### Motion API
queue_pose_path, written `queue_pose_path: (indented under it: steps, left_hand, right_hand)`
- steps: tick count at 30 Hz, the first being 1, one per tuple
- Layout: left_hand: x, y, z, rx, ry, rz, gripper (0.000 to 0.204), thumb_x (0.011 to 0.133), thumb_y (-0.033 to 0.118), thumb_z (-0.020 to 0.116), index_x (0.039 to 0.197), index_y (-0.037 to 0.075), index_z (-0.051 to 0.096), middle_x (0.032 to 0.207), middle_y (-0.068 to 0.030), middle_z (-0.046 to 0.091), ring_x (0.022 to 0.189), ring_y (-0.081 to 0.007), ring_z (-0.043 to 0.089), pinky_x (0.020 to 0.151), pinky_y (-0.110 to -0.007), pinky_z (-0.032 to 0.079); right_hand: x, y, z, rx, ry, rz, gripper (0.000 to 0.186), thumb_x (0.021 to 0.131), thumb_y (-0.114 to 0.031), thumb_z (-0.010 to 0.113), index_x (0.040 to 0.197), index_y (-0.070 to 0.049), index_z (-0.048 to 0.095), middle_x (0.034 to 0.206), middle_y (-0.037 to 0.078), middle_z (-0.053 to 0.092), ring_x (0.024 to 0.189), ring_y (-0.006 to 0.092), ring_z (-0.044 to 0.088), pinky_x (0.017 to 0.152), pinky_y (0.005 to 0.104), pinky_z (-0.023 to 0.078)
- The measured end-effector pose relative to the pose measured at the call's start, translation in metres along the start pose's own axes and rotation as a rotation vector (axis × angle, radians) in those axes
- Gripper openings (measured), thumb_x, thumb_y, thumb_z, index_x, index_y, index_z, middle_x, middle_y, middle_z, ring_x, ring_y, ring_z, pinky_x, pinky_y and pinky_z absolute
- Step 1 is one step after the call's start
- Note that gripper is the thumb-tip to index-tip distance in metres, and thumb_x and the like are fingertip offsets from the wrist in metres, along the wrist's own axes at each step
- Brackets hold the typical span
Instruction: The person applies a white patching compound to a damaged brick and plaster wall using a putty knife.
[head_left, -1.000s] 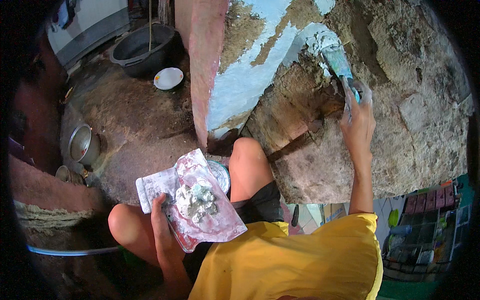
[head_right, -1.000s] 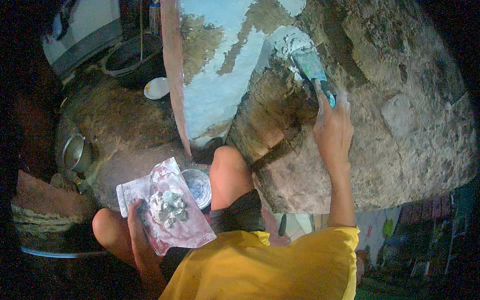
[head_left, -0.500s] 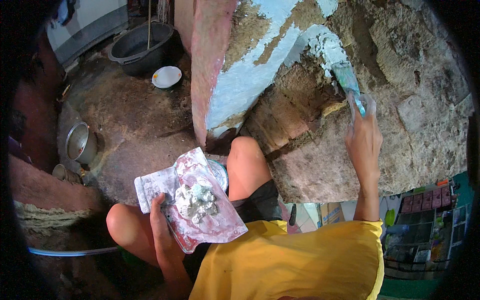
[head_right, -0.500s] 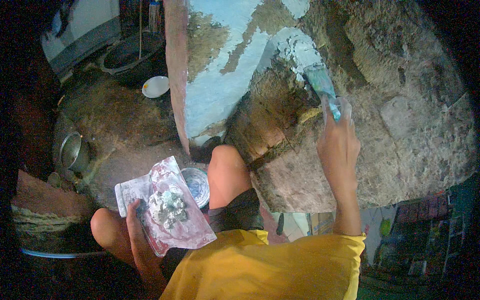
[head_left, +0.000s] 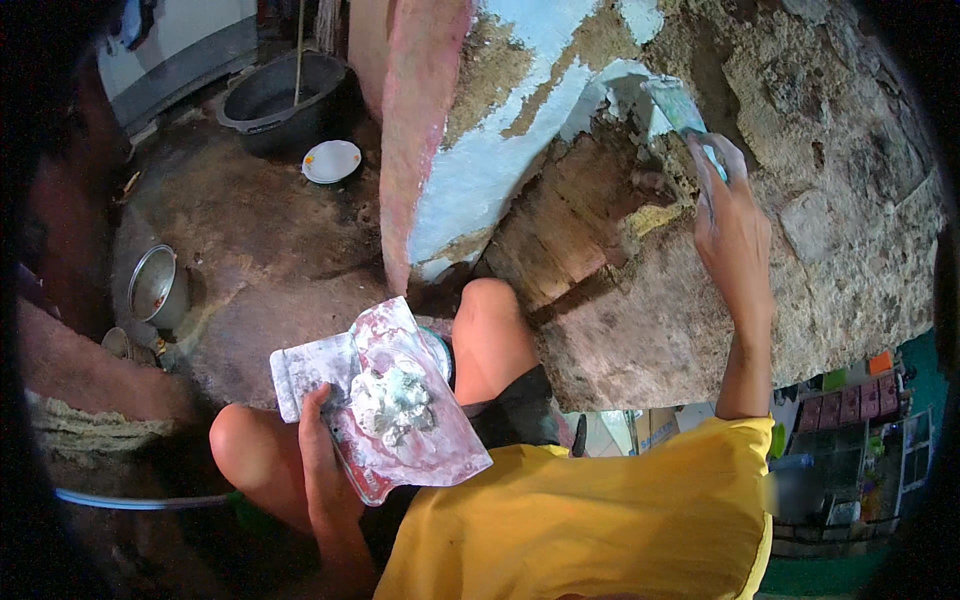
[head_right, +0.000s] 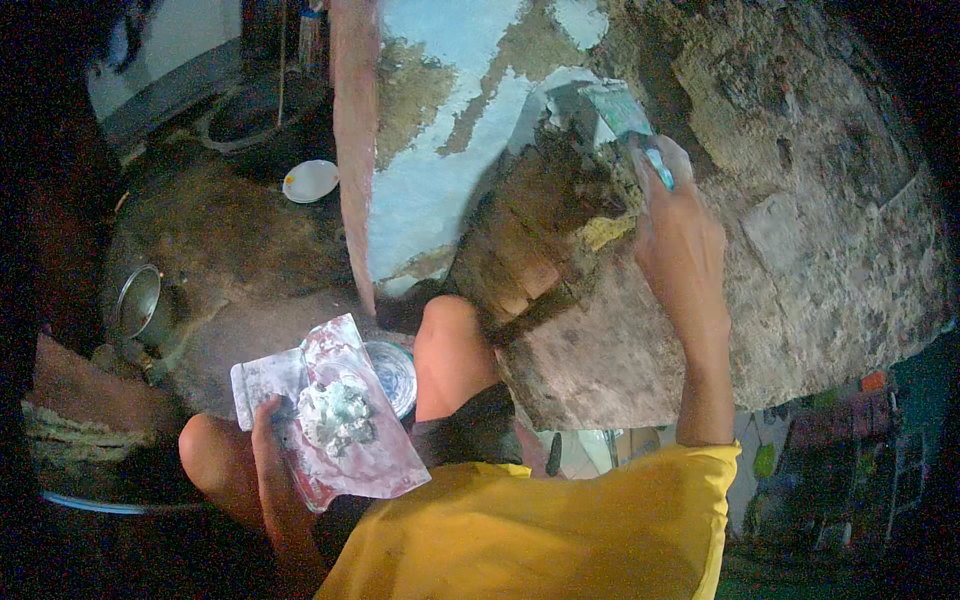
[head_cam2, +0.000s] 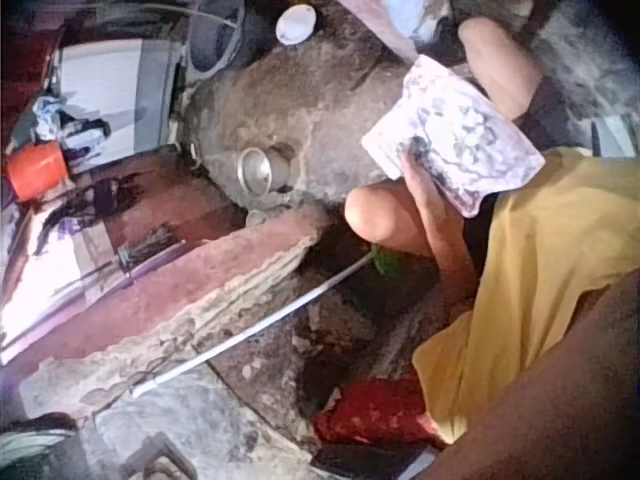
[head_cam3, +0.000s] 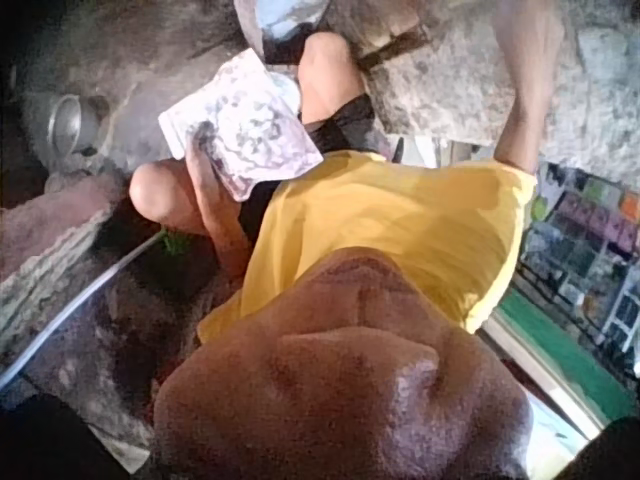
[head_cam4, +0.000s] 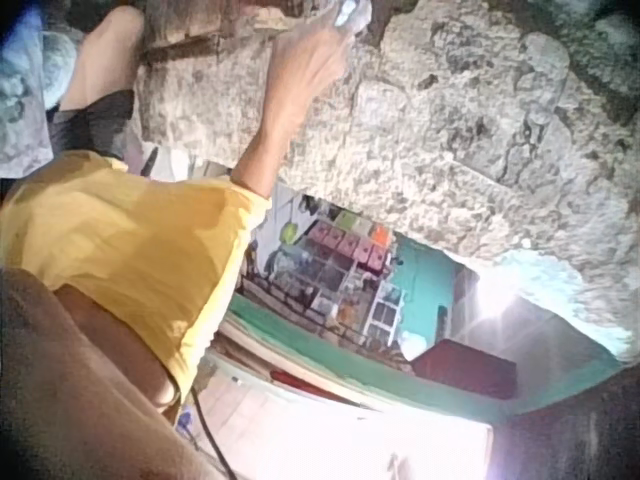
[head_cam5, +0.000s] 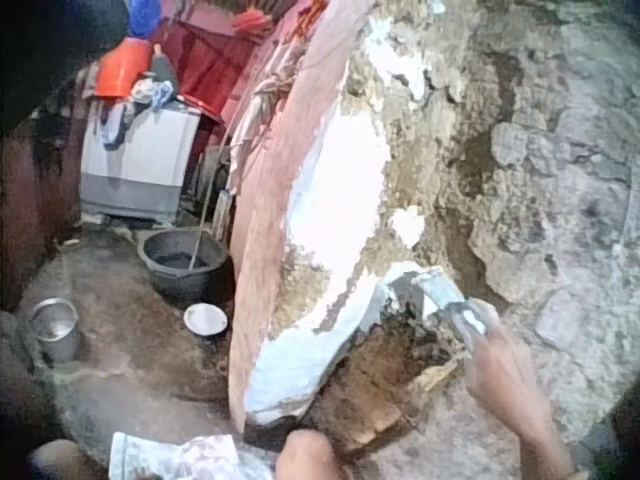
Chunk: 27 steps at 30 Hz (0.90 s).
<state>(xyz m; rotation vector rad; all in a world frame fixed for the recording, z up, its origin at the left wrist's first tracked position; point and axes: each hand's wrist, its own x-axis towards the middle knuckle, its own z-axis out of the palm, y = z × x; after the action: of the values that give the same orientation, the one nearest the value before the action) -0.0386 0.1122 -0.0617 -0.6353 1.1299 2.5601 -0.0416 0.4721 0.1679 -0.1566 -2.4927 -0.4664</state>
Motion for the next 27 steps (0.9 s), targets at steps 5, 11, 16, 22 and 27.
queue_pose_path:
  steps: [5, 11, 16, 22, 27]
  left_hand:
    - [-0.006, 0.004, 0.001, -0.006, -0.006, 0.019, 0.032, 0.081, 0.023, 0.054, 0.104, 0.001, 0.053, 0.096, -0.0072, 0.058, 0.084, -0.0182, 0.057, 0.080, -0.030, 0.044]
    - [0.009, -0.003, -0.013, 0.155, 0.069, 0.060, 0.026, 0.081, 0.025, 0.055, 0.093, 0.002, 0.057, 0.090, -0.0031, 0.057, 0.082, -0.0142, 0.053, 0.080, -0.026, 0.040]
    - [0.018, -0.007, -0.029, 0.117, -0.017, 0.123, 0.030, 0.080, 0.024, 0.055, 0.099, 0.001, 0.056, 0.093, -0.0059, 0.059, 0.084, -0.0160, 0.056, 0.080, -0.029, 0.042]
    - [0.000, 0.001, -0.001, 0.010, 0.014, 0.012, 0.031, 0.079, 0.022, 0.055, 0.102, 0.001, 0.054, 0.094, -0.0075, 0.059, 0.083, -0.0186, 0.058, 0.078, -0.031, 0.045]
    - [0.015, -0.005, -0.021, 0.038, -0.004, 0.005, 0.033, 0.078, 0.023, 0.056, 0.103, 0.001, 0.053, 0.095, -0.0085, 0.059, 0.084, -0.0201, 0.057, 0.078, -0.031, 0.045]
  right_hand:
    - [0.015, 0.007, 0.023, -0.037, -0.008, -0.051, 0.048, 0.074, 0.003, 0.048, 0.121, -0.011, 0.047, 0.125, 0.012, 0.043, 0.081, 0.0366, 0.057, 0.065, 0.0416, 0.047]
    - [0.001, 0.007, 0.031, -0.059, -0.068, -0.045, 0.044, 0.076, -0.001, 0.050, 0.119, -0.008, 0.048, 0.124, 0.011, 0.043, 0.079, 0.0352, 0.058, 0.065, 0.0411, 0.048]
    - [-0.015, 0.008, 0.031, -0.086, -0.080, -0.066, 0.049, 0.075, 0.001, 0.051, 0.123, -0.007, 0.044, 0.124, 0.008, 0.042, 0.075, 0.0330, 0.059, 0.062, 0.0389, 0.049]
    - [-0.029, -0.001, -0.006, -0.023, -0.118, -0.044, 0.050, 0.075, 0.003, 0.050, 0.123, -0.011, 0.045, 0.123, 0.008, 0.045, 0.077, 0.0327, 0.058, 0.062, 0.0388, 0.048]
    - [0.005, -0.004, -0.012, 0.014, 0.041, -0.126, 0.044, 0.073, -0.003, 0.054, 0.117, -0.010, 0.049, 0.119, 0.009, 0.047, 0.079, 0.0327, 0.060, 0.064, 0.0401, 0.050]
